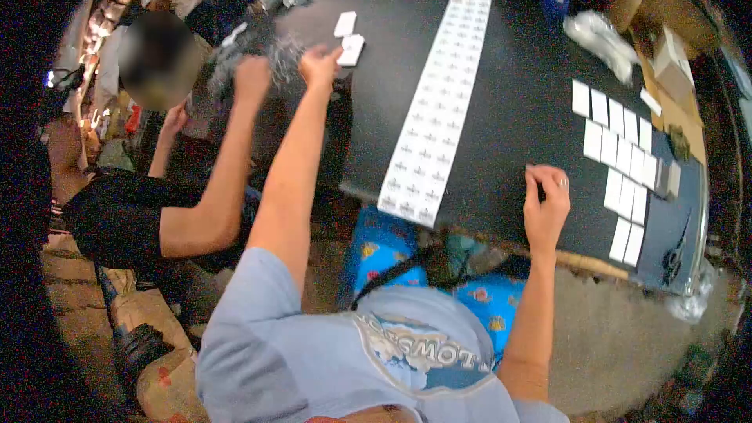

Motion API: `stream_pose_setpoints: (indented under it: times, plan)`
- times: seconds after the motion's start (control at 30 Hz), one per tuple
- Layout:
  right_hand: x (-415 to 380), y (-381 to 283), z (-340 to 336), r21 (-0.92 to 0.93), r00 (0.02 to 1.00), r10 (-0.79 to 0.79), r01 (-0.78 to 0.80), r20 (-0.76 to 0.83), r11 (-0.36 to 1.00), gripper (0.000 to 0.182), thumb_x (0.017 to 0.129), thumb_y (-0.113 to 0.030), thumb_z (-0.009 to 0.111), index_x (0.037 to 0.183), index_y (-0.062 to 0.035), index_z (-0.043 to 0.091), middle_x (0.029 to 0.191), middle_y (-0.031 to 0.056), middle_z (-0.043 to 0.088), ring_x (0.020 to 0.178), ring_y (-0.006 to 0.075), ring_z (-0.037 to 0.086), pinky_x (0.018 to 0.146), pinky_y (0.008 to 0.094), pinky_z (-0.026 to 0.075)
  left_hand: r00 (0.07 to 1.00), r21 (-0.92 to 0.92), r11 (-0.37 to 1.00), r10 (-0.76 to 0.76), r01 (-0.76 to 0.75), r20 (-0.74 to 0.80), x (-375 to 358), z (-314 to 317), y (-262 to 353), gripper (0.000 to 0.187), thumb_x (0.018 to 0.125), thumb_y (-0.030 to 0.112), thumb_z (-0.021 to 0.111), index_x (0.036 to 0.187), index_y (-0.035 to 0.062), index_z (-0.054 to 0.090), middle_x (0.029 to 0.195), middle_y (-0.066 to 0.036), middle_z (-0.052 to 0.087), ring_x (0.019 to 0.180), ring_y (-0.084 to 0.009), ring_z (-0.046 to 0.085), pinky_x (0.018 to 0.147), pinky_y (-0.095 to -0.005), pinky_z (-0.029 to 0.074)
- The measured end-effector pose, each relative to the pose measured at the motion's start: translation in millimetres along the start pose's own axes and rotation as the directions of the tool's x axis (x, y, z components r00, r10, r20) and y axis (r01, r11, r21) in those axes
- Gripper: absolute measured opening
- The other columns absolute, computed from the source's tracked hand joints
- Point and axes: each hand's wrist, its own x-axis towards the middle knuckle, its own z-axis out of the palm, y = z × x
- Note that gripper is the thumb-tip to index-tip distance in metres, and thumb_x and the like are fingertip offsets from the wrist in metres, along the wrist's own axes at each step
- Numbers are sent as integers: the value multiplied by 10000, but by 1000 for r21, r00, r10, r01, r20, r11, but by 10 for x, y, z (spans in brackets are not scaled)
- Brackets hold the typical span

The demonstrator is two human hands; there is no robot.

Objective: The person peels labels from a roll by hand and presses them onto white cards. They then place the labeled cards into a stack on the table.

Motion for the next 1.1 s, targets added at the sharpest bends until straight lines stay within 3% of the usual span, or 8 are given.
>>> stream_pose_setpoints:
  times: [0.13, 0.23, 0.3, 0.37, 0.4, 0.53, 0.83, 1.1]
  plan:
    - [-30, -13, -22, 4, 999, 28, -28, -32, 1000, 89, 823, 9, 652, 905, -19, 675, 872, 91, 643, 804, 239, 618, 742, 321, 490, 913, -194, 981, 103, -26, 394, -723, -533, 631, 350, 751, 255, 786, 955, -11, 689, 785, -104, 664, 574, -111, 596, 506, -265, 482]
    - [-117, -98, -32, -11, 994, -44, 43, -97, 999, 105, 822, -13, 676, 926, -22, 681, 834, 69, 645, 774, 191, 616, 718, 294, 483, 581, 28, 999, -43, 34, 813, -1275, -1101, 1054, 322, 778, 306, 767, 875, 6, 702, 683, -58, 641, 555, -81, 583, 471, -216, 454]
    - [-170, -267, 18, 196, 957, 272, -288, 106, 937, 158, 812, -54, 712, 968, -36, 688, 839, 49, 656, 782, 127, 594, 702, 263, 466, 394, 297, 949, -235, -104, 889, -1550, -1396, 1154, 317, 825, 322, 717, 900, 14, 691, 686, -33, 632, 592, -72, 582, 473, -221, 454]
    - [-195, -562, 87, 248, 905, 339, -401, 258, 882, 364, 778, -115, 758, 1118, -42, 652, 902, 47, 673, 775, 111, 568, 694, 258, 458, 395, 260, 966, -234, -14, 888, -1876, -1598, 1207, 329, 797, 301, 742, 930, 6, 682, 709, -51, 647, 612, -100, 598, 507, -247, 477]
    - [-254, -612, 144, 277, 877, 333, -435, 347, 857, 466, 778, -116, 754, 1213, -51, 599, 1000, 62, 658, 852, 122, 573, 722, 265, 461, 500, 155, 984, -91, -89, 861, -2037, -1613, 1033, 350, 758, 267, 771, 965, 3, 673, 733, -66, 659, 645, -138, 610, 565, -279, 494]
    - [-326, -941, 212, 457, 731, 309, -640, 608, 618, 783, 796, -38, 703, 1459, -77, 288, 1329, 196, 421, 1172, 276, 477, 942, 360, 435, 662, 41, 974, 119, -221, 740, -2399, -1679, 772, 446, 694, 273, 823, 990, -5, 640, 883, -129, 580, 779, -212, 592, 673, -308, 507]
    - [-533, -1082, 267, 604, 726, 292, -684, 623, 410, 733, 820, 26, 658, 1441, -41, 275, 1246, 148, 437, 1084, 195, 481, 910, 306, 450, 651, 53, 991, 40, -123, 758, -2618, -1568, 769, 369, 710, 252, 791, 896, -3, 600, 860, -113, 537, 799, -230, 542, 739, -350, 459]
    - [-423, -1045, 232, 698, 805, 328, -592, 494, 403, 510, 813, 77, 621, 1299, 9, 481, 1142, 78, 536, 964, 123, 525, 861, 267, 469, 603, -200, 953, 24, 227, 797, -2513, -1554, 957, 239, 780, 153, 768, 860, 6, 597, 823, -49, 605, 750, -114, 572, 652, -262, 491]
